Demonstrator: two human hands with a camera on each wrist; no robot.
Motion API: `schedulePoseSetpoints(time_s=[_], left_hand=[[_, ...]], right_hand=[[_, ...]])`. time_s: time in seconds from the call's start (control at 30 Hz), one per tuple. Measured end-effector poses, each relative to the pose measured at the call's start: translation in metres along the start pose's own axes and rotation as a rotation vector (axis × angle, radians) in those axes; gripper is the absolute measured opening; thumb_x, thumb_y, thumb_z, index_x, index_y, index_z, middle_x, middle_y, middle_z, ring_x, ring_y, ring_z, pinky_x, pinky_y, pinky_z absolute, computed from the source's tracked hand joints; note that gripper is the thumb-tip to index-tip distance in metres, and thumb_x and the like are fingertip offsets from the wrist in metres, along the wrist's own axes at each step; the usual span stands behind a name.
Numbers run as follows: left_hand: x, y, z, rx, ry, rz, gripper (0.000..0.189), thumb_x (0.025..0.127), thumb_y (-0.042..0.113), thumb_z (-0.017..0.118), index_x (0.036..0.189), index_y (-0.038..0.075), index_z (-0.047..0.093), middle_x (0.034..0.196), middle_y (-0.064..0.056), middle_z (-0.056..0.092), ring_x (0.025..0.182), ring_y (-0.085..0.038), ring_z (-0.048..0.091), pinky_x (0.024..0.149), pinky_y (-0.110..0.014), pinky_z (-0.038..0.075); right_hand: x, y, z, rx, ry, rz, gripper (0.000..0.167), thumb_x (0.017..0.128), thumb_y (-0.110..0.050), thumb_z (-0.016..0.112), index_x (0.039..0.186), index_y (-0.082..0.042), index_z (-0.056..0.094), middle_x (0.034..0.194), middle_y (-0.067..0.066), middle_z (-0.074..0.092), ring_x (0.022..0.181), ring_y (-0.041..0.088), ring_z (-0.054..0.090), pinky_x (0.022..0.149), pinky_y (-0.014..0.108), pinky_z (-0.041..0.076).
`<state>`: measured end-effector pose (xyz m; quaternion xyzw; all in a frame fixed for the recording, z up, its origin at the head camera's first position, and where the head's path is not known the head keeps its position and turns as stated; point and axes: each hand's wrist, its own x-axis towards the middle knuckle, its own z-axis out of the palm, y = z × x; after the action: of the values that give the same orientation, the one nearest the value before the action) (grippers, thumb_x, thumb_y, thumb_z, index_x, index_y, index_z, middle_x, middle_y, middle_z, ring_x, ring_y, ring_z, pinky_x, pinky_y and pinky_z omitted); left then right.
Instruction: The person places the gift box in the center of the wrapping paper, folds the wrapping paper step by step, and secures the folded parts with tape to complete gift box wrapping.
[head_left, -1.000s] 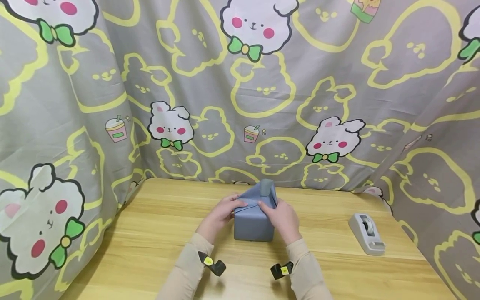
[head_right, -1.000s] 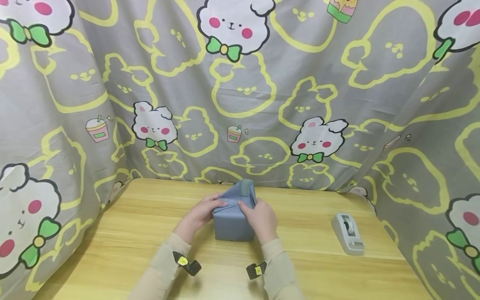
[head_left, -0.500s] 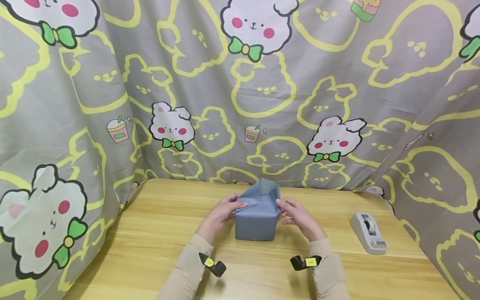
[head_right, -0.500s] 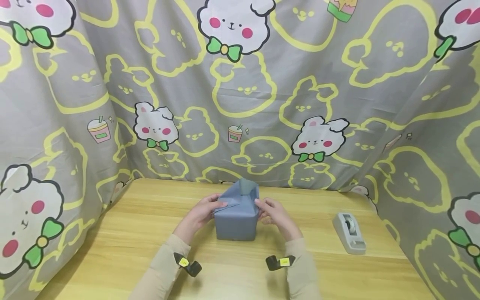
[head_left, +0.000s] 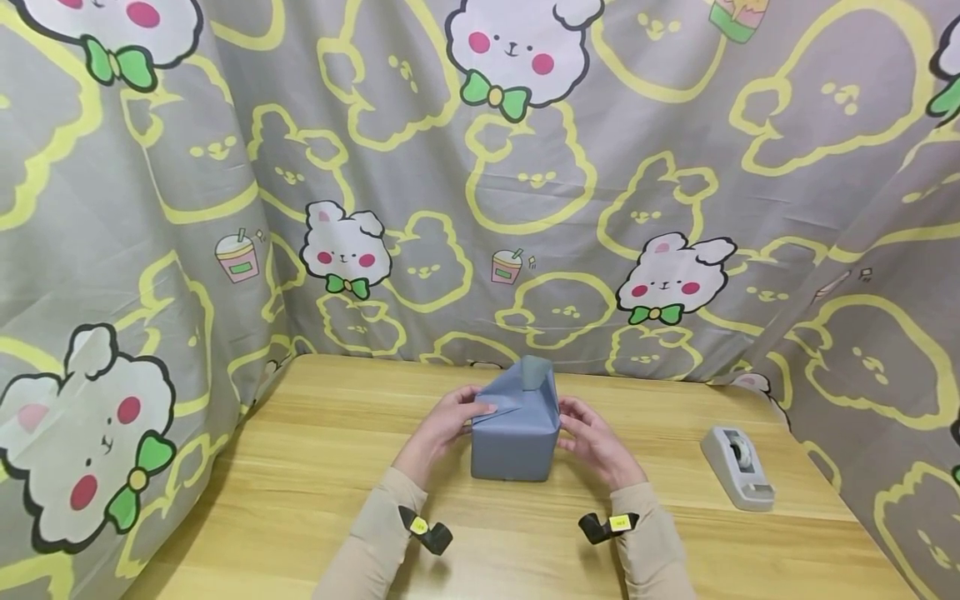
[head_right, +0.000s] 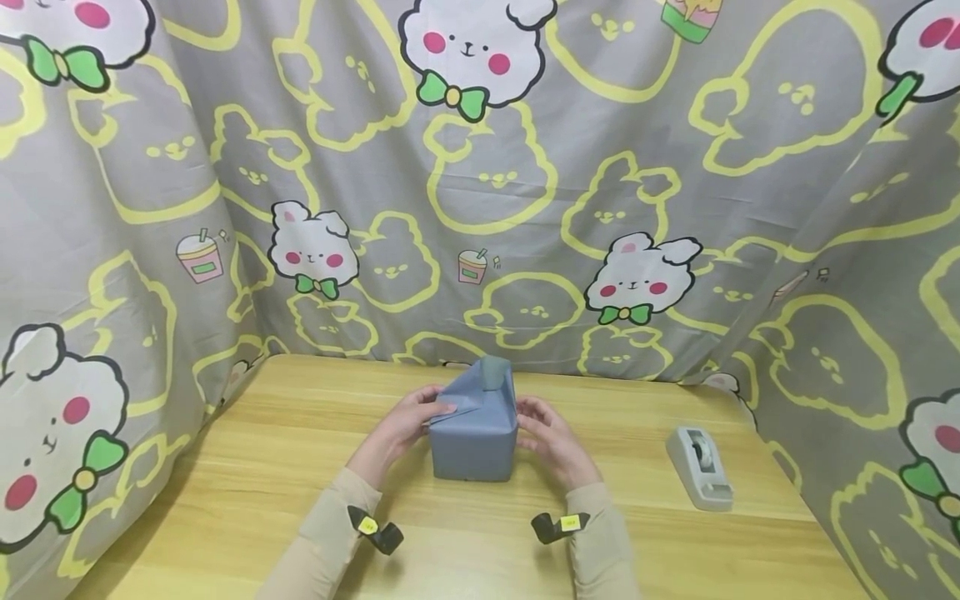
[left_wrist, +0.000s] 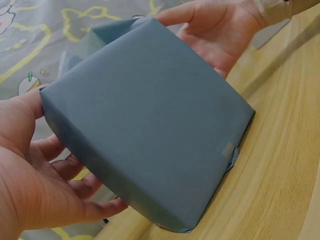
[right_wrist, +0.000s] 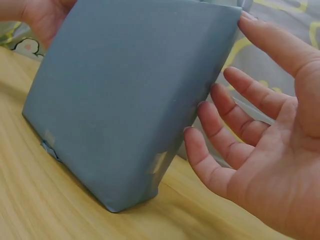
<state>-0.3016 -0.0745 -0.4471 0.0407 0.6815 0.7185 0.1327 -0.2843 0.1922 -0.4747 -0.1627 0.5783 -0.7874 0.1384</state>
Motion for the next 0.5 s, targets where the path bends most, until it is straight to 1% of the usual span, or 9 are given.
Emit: schedulePoseSetpoints(time_s=[0.1, 0.17, 0.27, 0.33, 0.43, 0.5], left_hand=[[-0.001, 0.001, 0.001, 0.001, 0.008, 0.003, 0.036, 0.085, 0.014, 0.070, 0.119, 0.006, 0.059, 0.106, 0.002, 0.058, 0.090, -0.011, 0.058, 0.077, -0.026, 0.051], [-0.001, 0.002, 0.001, 0.000, 0.014, 0.002, 0.036, 0.085, 0.014, 0.070, 0.118, 0.006, 0.059, 0.105, 0.002, 0.059, 0.090, -0.010, 0.059, 0.077, -0.026, 0.051], [0.000, 0.001, 0.002, 0.000, 0.016, 0.002, 0.035, 0.086, 0.014, 0.070, 0.118, 0.005, 0.059, 0.104, 0.003, 0.059, 0.088, -0.009, 0.058, 0.076, -0.025, 0.050], [-0.004, 0.006, 0.003, -0.007, 0.013, -0.006, 0.034, 0.085, 0.013, 0.070, 0.117, 0.005, 0.059, 0.102, 0.003, 0.059, 0.088, -0.009, 0.058, 0.076, -0.025, 0.050], [-0.005, 0.007, 0.005, -0.009, 0.018, -0.005, 0.035, 0.085, 0.011, 0.069, 0.117, 0.003, 0.059, 0.101, 0.003, 0.058, 0.086, -0.009, 0.057, 0.074, -0.025, 0.051], [-0.007, 0.008, 0.007, -0.003, 0.031, -0.005, 0.036, 0.084, 0.012, 0.068, 0.118, 0.003, 0.059, 0.101, 0.003, 0.058, 0.084, -0.009, 0.057, 0.072, -0.023, 0.050]], right_hand=[[0.003, 0.001, 0.004, -0.012, 0.026, -0.004, 0.022, 0.100, -0.010, 0.047, 0.116, -0.023, 0.054, 0.111, -0.008, 0.056, 0.102, 0.007, 0.056, 0.086, 0.030, 0.048], [0.006, 0.002, 0.008, -0.018, 0.063, 0.004, 0.019, 0.101, -0.014, 0.047, 0.116, -0.023, 0.054, 0.112, -0.010, 0.057, 0.104, 0.006, 0.055, 0.089, 0.030, 0.046], [0.011, 0.004, 0.014, -0.007, 0.122, 0.035, 0.017, 0.102, -0.017, 0.047, 0.116, -0.024, 0.054, 0.113, -0.013, 0.059, 0.105, 0.005, 0.054, 0.093, 0.030, 0.041], [0.014, 0.004, 0.019, 0.005, 0.151, 0.053, 0.018, 0.102, -0.017, 0.048, 0.117, -0.023, 0.056, 0.112, -0.012, 0.060, 0.104, 0.005, 0.055, 0.095, 0.030, 0.039], [0.017, 0.002, 0.024, 0.012, 0.178, 0.082, 0.018, 0.100, -0.016, 0.051, 0.115, -0.023, 0.058, 0.110, -0.010, 0.061, 0.101, 0.006, 0.057, 0.094, 0.029, 0.041], [0.019, 0.000, 0.026, 0.004, 0.179, 0.094, 0.019, 0.098, -0.014, 0.053, 0.113, -0.023, 0.060, 0.108, -0.009, 0.062, 0.099, 0.006, 0.058, 0.092, 0.028, 0.043]])
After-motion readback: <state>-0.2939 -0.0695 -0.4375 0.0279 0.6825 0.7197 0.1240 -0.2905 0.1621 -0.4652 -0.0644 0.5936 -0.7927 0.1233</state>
